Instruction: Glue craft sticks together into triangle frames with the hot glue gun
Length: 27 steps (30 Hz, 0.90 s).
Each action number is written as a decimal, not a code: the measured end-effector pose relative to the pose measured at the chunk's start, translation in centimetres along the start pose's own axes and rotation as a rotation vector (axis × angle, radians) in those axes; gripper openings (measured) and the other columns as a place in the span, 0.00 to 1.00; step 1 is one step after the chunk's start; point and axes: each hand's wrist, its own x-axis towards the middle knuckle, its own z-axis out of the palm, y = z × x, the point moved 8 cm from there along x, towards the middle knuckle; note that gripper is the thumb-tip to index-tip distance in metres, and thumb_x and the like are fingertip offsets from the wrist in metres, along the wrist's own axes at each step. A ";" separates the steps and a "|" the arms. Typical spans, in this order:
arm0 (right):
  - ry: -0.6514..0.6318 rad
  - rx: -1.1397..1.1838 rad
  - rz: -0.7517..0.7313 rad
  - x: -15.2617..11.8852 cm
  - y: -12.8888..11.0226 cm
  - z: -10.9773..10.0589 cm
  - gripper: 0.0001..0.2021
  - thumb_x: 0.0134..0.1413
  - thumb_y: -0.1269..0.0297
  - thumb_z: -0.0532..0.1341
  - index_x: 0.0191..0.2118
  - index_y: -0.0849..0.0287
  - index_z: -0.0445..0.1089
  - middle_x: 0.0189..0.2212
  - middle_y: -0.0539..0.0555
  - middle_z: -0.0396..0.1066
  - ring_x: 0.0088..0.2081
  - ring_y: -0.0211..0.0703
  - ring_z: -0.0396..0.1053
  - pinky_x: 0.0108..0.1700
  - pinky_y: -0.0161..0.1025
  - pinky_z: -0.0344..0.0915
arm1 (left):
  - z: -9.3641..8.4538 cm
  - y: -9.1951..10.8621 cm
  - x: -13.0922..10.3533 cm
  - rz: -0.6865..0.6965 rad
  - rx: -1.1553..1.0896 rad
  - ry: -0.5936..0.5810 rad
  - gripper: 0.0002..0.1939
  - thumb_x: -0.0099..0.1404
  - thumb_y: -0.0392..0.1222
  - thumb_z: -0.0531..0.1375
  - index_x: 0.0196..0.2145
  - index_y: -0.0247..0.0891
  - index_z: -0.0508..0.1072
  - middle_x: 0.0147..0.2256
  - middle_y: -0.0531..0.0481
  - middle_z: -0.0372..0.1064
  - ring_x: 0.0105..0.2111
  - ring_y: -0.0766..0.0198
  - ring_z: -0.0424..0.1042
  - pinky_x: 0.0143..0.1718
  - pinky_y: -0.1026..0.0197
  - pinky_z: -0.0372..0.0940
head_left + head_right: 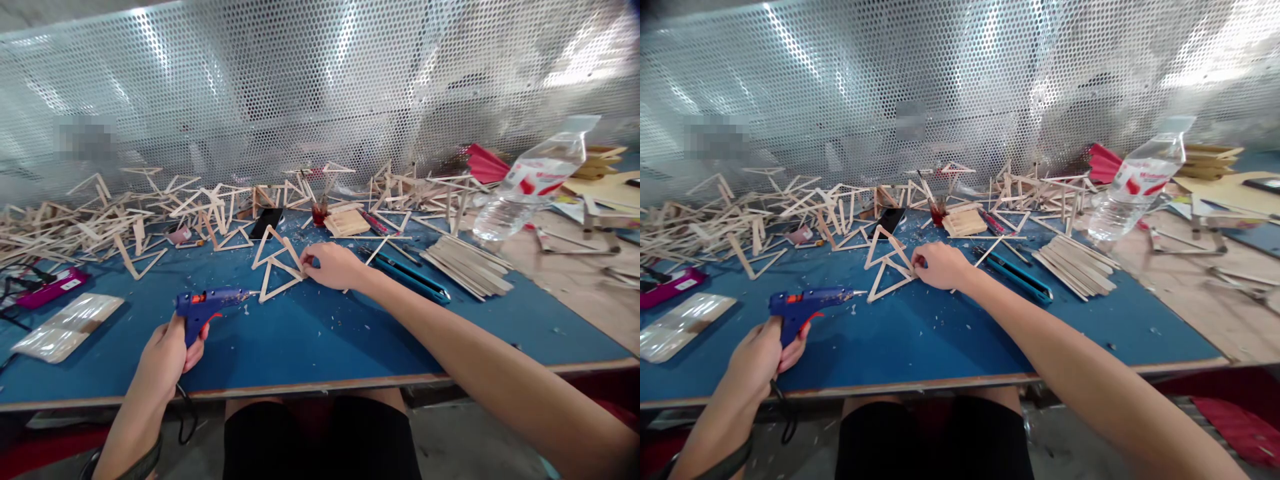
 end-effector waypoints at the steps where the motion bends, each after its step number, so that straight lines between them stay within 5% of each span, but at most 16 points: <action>1: 0.002 -0.001 0.001 0.0 0.0 0.0 0.08 0.60 0.64 0.61 0.42 0.54 0.76 0.42 0.53 0.79 0.31 0.38 0.70 0.28 0.35 0.55 | 0.0 -0.1 0.1 -0.001 0.005 -0.002 0.25 0.66 0.59 0.52 0.20 0.38 0.66 0.10 0.56 0.49 0.11 0.69 0.50 0.14 0.64 0.45; 27: -0.001 -0.008 0.002 0.1 0.2 0.2 0.08 0.60 0.65 0.60 0.42 0.53 0.76 0.42 0.53 0.79 0.31 0.39 0.70 0.28 0.35 0.56 | 0.5 0.3 -0.1 -0.061 0.024 -0.028 0.26 0.62 0.63 0.53 0.19 0.39 0.64 0.10 0.56 0.48 0.10 0.69 0.49 0.13 0.65 0.45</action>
